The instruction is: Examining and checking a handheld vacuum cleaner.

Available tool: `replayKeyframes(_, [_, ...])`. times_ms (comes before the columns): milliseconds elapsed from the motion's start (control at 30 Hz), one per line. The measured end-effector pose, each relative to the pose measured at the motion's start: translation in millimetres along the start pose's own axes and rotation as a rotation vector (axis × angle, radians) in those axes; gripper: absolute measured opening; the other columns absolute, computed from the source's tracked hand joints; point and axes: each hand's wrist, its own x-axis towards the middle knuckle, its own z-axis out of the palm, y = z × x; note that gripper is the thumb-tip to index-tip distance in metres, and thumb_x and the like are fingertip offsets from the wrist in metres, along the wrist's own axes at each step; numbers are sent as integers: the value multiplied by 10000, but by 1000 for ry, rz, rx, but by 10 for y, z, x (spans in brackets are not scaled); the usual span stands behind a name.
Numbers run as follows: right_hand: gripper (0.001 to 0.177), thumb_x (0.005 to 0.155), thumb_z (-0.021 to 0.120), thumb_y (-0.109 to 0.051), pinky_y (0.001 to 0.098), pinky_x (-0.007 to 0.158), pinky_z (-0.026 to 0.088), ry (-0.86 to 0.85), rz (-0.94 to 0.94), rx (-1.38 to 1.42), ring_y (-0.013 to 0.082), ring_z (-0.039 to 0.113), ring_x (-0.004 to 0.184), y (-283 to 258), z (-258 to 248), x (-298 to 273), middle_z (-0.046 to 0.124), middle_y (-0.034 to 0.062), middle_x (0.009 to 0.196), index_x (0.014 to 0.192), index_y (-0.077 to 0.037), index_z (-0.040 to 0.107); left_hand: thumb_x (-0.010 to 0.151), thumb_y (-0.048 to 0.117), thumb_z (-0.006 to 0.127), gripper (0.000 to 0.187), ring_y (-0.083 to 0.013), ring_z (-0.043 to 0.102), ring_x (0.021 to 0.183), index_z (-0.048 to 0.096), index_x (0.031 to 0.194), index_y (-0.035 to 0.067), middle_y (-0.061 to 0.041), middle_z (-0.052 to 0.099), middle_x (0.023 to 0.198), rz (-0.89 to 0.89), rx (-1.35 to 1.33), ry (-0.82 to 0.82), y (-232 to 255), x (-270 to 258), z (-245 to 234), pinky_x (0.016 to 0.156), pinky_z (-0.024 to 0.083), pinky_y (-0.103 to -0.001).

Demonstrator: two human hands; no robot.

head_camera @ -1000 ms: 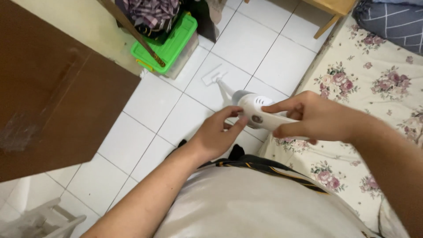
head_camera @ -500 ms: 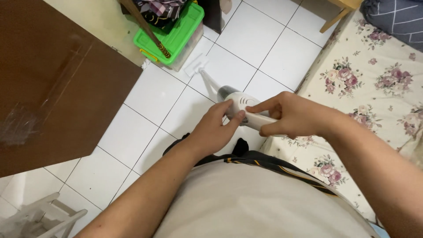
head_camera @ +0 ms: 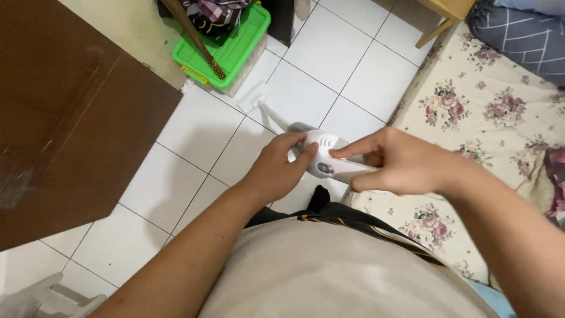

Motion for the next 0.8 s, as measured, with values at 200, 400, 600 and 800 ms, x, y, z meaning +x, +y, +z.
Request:
replayKeyframes(200, [633,722,756,-222,350,555,486,58,177,49,163,569,550,-383,226,61,775,99,712,1354,-223,724,967,447,556,577,-269,626,1243,626,1345,17,-160,701,1284,-71,-6,-159,41,-113,-431,1032,476,-372])
replayKeyframes(400, [604,734,812,-229,323,587,541,51,158,-53,150,640,561,-642,391,-223,790,82,732,1334,-216,742,924,402,625,618,-247,616,1274,577,1380,-13,-182,671,1325,-5,-134,-342,-40,-334,-666,1035,487,-365])
replayKeyframes(600, [585,768,839,-257,359,620,522,84,388,-44,199,604,557,-958,696,-195,807,130,719,1340,-279,720,804,312,627,748,-284,719,1163,472,1471,12,-228,725,1251,-85,175,-564,167,-465,-974,957,531,-346])
replayKeyframes(800, [665,697,810,-282,288,663,553,194,89,127,145,697,632,-476,1154,111,824,77,795,1352,-200,725,783,309,760,989,-375,451,1401,241,1528,-84,-313,383,1535,137,316,-557,-450,-331,-989,1102,402,-359])
